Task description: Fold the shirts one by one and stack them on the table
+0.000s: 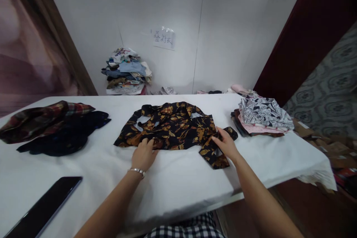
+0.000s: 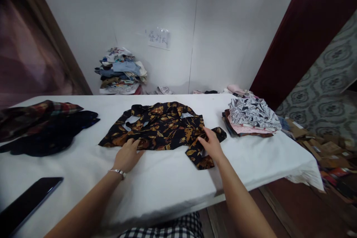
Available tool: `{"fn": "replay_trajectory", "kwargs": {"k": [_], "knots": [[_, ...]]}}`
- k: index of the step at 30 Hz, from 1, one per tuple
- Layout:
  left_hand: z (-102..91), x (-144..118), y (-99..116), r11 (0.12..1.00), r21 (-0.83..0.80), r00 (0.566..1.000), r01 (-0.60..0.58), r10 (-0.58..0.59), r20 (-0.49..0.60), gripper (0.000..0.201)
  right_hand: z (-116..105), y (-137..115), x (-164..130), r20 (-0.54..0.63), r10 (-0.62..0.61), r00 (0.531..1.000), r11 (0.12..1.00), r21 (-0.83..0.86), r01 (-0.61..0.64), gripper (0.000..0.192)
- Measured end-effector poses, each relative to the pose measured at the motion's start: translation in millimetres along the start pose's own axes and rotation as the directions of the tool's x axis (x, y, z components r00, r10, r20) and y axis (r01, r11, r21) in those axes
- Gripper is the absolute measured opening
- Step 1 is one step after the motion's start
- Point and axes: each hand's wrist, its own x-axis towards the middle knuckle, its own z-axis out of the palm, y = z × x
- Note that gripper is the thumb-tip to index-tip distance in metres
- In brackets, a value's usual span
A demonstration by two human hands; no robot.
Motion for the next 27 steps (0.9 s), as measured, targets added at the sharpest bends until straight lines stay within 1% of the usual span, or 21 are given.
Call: {"fn": "replay_trajectory", "kwargs": {"k": [1, 3, 4, 5, 6, 7, 9, 10, 11, 12, 13, 14, 15, 16, 17, 18, 20, 21, 22, 24, 27], "knots": [[0.3, 6, 0, 1.000, 0.012, 1.000, -0.003, 0.003, 0.000, 0.033, 5, 0, 4, 0.082, -0.048, 0.995, 0.986, -0.153, 0.060, 0.052], [-2.6, 15, -3, 1.000, 0.010, 1.000, -0.007, 0.007, 0.006, 0.026, 11, -1, 11, 0.219, -0.043, 0.975, 0.919, -0.374, 0.124, 0.039], [-6.8, 18, -6, 1.000, -0.007, 1.000, -0.014, 0.014, -0.009, 0.026, 13, -3, 12, 0.257, -0.023, 0.966, 0.893, -0.429, 0.135, 0.031], [-13.4, 20, -10, 0.999, -0.032, 0.998, -0.026, 0.024, -0.051, 0.027, 13, -5, 12, 0.277, -0.017, 0.961, 0.885, -0.444, 0.143, 0.025], [-22.1, 21, -15, 0.997, -0.060, 0.992, -0.045, 0.037, -0.122, 0.028, 13, -8, 11, 0.285, -0.032, 0.958, 0.894, -0.421, 0.155, 0.024], [-32.4, 20, -22, 0.994, -0.085, 0.975, -0.068, 0.048, -0.216, 0.028, 11, -11, 9, 0.286, -0.062, 0.956, 0.913, -0.371, 0.170, 0.024], [-54.2, 14, -36, 0.988, -0.106, 0.910, -0.111, 0.058, -0.410, 0.028, 8, -22, 0, 0.319, -0.121, 0.940, 0.954, -0.226, 0.200, 0.025], [-63.3, 9, -44, 0.987, -0.104, 0.877, -0.125, 0.060, -0.477, 0.029, 6, -28, -6, 0.370, -0.134, 0.919, 0.967, -0.153, 0.203, 0.025], [-69.7, 5, -51, 0.986, -0.099, 0.859, -0.131, 0.063, -0.508, 0.030, 6, -34, -12, 0.445, -0.134, 0.886, 0.977, -0.091, 0.193, 0.024], [-72.8, 0, -58, 0.988, -0.090, 0.864, -0.128, 0.067, -0.499, 0.032, 5, -39, -17, 0.526, -0.124, 0.842, 0.984, -0.043, 0.172, 0.024], [-72.3, -5, -63, 0.990, -0.081, 0.889, -0.113, 0.065, -0.453, 0.033, 6, -43, -21, 0.594, -0.108, 0.798, 0.990, -0.010, 0.141, 0.025], [-68.4, -10, -68, 0.994, -0.071, 0.926, -0.088, 0.055, -0.373, 0.035, 7, -45, -23, 0.636, -0.092, 0.766, 0.994, 0.015, 0.107, 0.025], [-61.7, -15, -72, 0.997, -0.060, 0.962, -0.053, 0.035, -0.270, 0.036, 8, -46, -21, 0.647, -0.079, 0.758, 0.997, 0.036, 0.073, 0.027], [-53.3, -19, -75, 0.999, -0.047, 0.987, -0.012, 0.005, -0.160, 0.038, 10, -45, -17, 0.626, -0.065, 0.777, 0.998, 0.056, 0.038, 0.029], [-44.3, -23, -78, 0.999, -0.033, 0.998, 0.021, -0.023, -0.062, 0.040, 11, -42, -10, 0.575, -0.048, 0.816, 0.997, 0.074, 0.006, 0.031], [-35.9, -26, -80, 0.999, -0.022, 0.999, 0.039, -0.038, 0.015, 0.041, 12, -38, 0, 0.503, -0.026, 0.864, 0.996, 0.085, -0.019, 0.032], [-24.5, -30, -83, 0.999, -0.011, 0.995, 0.043, -0.042, 0.094, 0.041, 14, -27, 26, 0.330, 0.038, 0.943, 0.996, 0.060, -0.061, 0.034], [-22.3, -30, -84, 0.999, -0.015, 0.994, 0.044, -0.042, 0.102, 0.040, 14, -20, 41, 0.245, 0.084, 0.966, 0.996, 0.018, -0.092, 0.034], [-22.5, -30, -83, 0.999, -0.027, 0.995, 0.046, -0.043, 0.090, 0.040, 15, -14, 56, 0.168, 0.135, 0.976, 0.991, -0.030, -0.132, 0.034], [-28.1, -27, -80, 0.996, -0.067, 0.998, 0.056, -0.055, 0.019, 0.041, 19, -1, 83, 0.058, 0.229, 0.972, 0.969, -0.108, -0.222, 0.038], [-40.9, -21, -66, 0.980, -0.197, 0.992, 0.039, -0.061, -0.107, 0.040, 29, 14, 112, -0.016, 0.315, 0.949, 0.938, -0.144, -0.314, 0.054]]}}
